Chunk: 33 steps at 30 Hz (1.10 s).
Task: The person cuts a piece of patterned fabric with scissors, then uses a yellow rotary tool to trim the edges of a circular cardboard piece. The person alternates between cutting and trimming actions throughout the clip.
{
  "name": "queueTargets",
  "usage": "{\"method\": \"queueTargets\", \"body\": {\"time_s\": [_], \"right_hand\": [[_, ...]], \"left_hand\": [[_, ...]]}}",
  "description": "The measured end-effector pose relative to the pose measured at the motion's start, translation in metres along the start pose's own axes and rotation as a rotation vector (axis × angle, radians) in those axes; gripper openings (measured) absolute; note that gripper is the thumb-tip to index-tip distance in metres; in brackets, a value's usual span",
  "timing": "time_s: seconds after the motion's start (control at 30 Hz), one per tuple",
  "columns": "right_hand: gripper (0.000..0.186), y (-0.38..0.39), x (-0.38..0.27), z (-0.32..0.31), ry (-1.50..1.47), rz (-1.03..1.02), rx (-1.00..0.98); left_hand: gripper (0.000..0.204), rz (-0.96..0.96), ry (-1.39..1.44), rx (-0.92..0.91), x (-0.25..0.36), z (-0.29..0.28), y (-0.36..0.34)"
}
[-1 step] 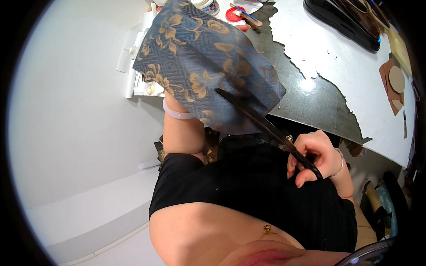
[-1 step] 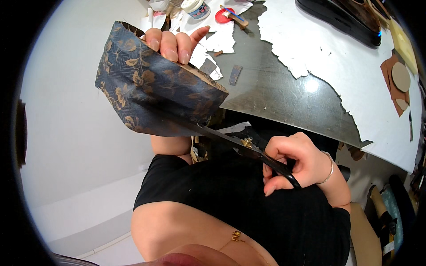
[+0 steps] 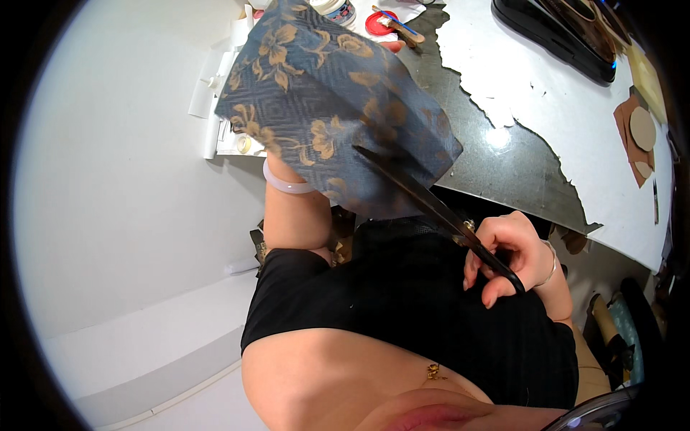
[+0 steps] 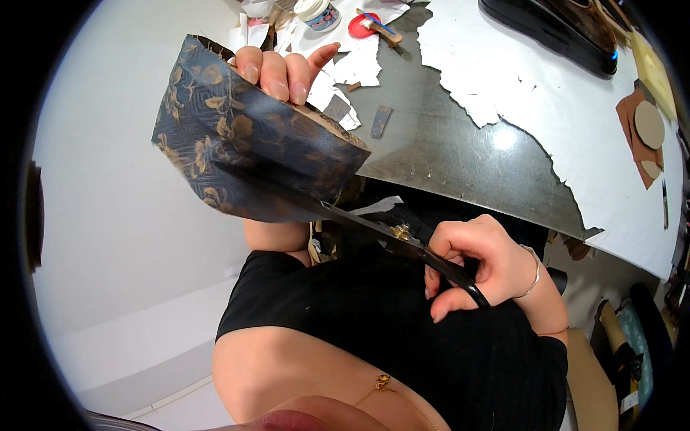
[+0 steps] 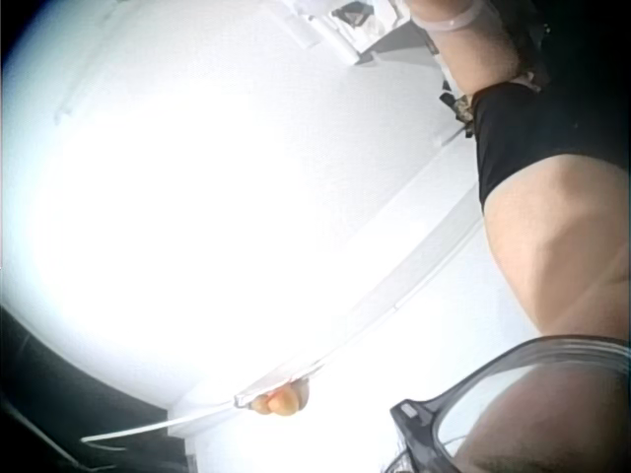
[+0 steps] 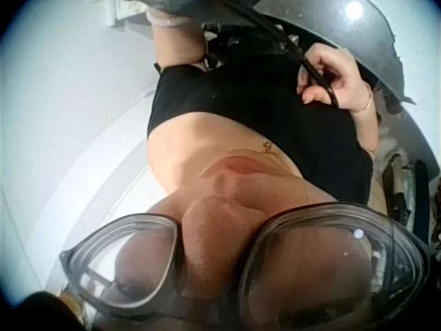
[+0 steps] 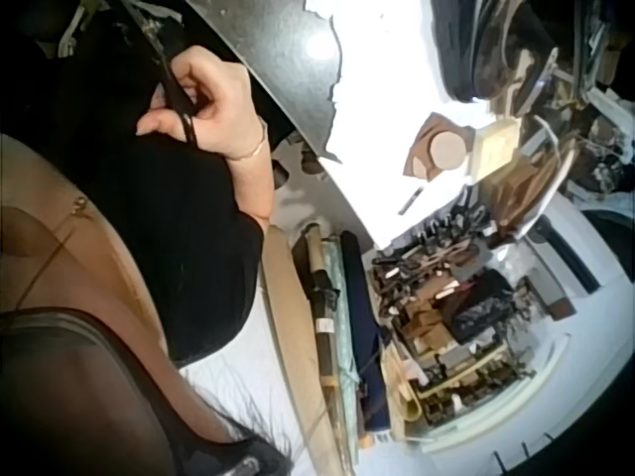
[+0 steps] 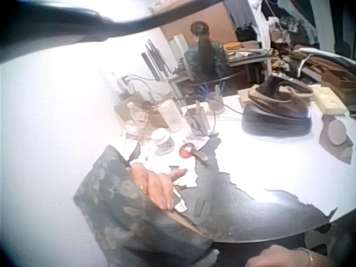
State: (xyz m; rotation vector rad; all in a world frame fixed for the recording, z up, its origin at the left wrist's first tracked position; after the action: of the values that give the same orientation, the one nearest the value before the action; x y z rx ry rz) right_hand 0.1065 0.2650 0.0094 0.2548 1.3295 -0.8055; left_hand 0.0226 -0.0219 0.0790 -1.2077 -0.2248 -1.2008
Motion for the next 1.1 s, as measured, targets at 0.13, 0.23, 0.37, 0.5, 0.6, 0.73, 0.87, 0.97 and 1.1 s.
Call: {"method": "queueTargets", "body": {"time_s": [0.13, 0.23, 0.37, 0.5, 0.6, 0.73, 0.87, 0.97, 1.1], "right_hand": [[0.052, 0.0, 0.0, -0.002, -0.022, 0.005, -0.033], [0.054, -0.001, 0.002, 0.0, -0.056, 0.014, -0.043], [0.056, 0.0, 0.001, 0.0, -0.063, 0.028, -0.037], [0.056, 0.0, 0.0, 0.0, -0.048, 0.011, -0.046], [0.056, -0.002, -0.001, 0.002, -0.049, -0.012, -0.044], [0.056, -0.002, -0.003, 0.001, -0.038, -0.005, -0.044], [0.057, -0.003, -0.005, 0.0, -0.031, 0.012, -0.058], [0.057, -0.003, -0.005, -0.001, -0.03, 0.032, -0.066], [0.057, -0.003, -0.004, 0.0, -0.059, 0.031, -0.058]], "left_hand": [[0.006, -0.03, -0.025, -0.021, 0.003, -0.002, -0.001], [0.006, -0.056, -0.008, -0.04, 0.005, -0.004, -0.004], [0.006, -0.035, -0.021, 0.048, 0.002, 0.005, 0.003], [0.01, -0.055, -0.078, -0.013, 0.003, 0.007, 0.004], [0.013, -0.019, -0.053, -0.095, -0.005, -0.006, 0.001], [0.014, 0.006, -0.036, -0.064, -0.008, -0.003, 0.003], [0.013, -0.023, -0.071, -0.004, -0.005, 0.006, 0.002], [0.012, -0.096, -0.089, 0.128, 0.001, 0.026, 0.007], [0.011, -0.179, -0.033, 0.233, 0.004, 0.032, 0.01]]}}
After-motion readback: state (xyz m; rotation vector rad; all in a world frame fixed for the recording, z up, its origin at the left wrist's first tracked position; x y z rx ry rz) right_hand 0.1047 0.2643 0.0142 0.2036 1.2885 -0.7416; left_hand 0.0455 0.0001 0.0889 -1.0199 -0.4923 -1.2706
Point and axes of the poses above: each hand's wrist, its own y-axis away from the middle knuckle, its own z-axis out of the palm, x = y × z, the point moved 2 cm from there along -y, towards the middle knuckle, and after that the axes turned 15 degrees about x, right-handed, at the moved point
